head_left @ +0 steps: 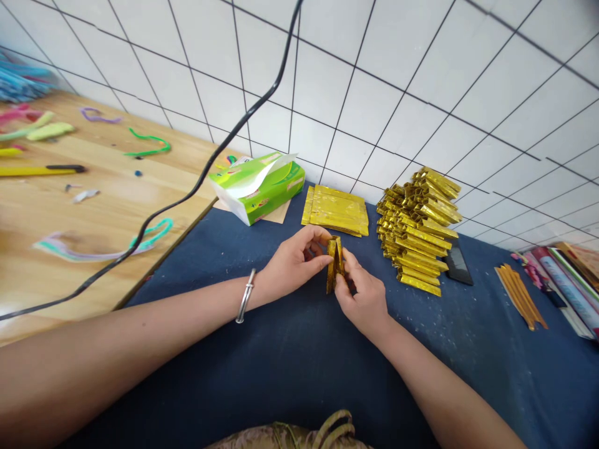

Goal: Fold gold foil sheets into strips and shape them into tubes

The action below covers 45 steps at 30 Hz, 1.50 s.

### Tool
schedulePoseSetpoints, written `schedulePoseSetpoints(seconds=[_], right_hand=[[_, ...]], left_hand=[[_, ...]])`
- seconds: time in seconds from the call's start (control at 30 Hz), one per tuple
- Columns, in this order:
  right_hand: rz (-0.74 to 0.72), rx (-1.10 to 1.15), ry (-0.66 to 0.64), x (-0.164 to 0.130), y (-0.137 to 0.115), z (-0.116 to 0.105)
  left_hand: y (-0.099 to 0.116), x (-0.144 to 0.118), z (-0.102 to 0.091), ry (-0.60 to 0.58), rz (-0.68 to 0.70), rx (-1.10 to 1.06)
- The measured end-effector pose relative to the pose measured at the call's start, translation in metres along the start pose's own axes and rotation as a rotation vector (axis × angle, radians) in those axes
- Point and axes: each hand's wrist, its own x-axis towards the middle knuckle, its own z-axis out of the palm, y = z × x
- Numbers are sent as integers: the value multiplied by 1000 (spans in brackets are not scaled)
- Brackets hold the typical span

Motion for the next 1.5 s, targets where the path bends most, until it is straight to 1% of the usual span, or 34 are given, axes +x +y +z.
schedulePoseSetpoints(seconds=[0.23, 0.5, 0.77, 1.03, 1.17, 1.33, 1.43, 1.5], right_hand=[[-18, -4, 20, 0, -1, -1], [-12, -20, -9, 1, -1, -1], [-11, -2, -26, 0, 0, 0], [-55, -7, -45, 1, 1, -1], [-78, 16, -38, 1, 1, -2], [-138, 68, -13, 2, 1, -2], [-134, 106, -9, 3, 1, -3], [-116, 129, 3, 5, 2, -5]], left_hand=[[-1, 1, 0, 16, -31, 39], [4, 0, 0, 8, -3, 64], [2, 0, 0, 1, -4, 25], [-1, 2, -1, -8, -30, 4], [-4, 4, -4, -38, -31, -30], [-9, 6, -8, -128, -40, -83], [-11, 8, -10, -177, -86, -150], [-11, 9, -10, -176, -117, -195]])
